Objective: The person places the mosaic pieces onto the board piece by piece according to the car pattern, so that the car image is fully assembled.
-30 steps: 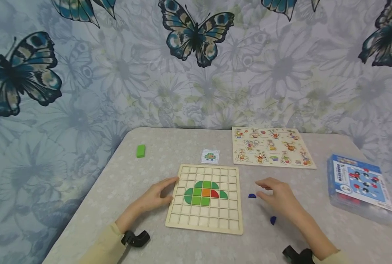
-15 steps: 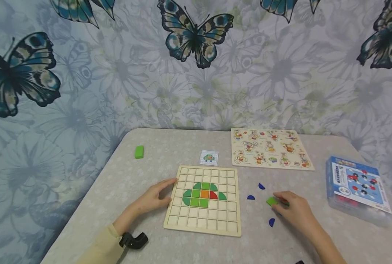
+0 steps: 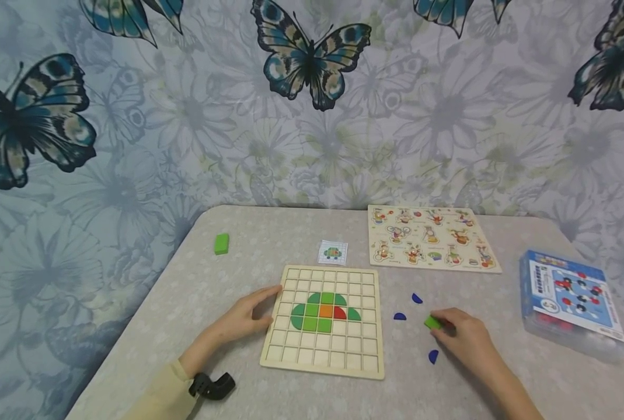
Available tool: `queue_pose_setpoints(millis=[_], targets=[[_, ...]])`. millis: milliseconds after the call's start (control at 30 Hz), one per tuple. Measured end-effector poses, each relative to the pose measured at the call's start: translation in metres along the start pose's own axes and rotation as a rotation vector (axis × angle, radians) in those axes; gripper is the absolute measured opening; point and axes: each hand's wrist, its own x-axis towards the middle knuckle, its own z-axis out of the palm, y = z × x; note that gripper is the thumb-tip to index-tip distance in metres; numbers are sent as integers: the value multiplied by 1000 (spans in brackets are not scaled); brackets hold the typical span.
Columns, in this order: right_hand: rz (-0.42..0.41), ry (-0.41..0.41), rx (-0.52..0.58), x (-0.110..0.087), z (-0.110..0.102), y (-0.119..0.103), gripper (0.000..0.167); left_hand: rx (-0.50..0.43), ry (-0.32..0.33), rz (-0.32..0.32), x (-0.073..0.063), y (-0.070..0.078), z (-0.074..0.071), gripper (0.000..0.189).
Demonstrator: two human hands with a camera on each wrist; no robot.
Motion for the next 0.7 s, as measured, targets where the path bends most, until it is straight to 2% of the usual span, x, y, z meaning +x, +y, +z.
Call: queue_pose_setpoints(millis=[200,467,600,700], targets=[[-8,-7,28,2,-4,-5,32,18,8,-4,0,-1,1,65],[-159,82,70,19,-14,-34,35,28,9,3,0,-1,-1,65],[-216,37,145,30,-7,-57,35,27,8,6,0,-1,-1,65],[-251,-32,210,38,3,-75,33,30,4,5,0,-1,-1,65]])
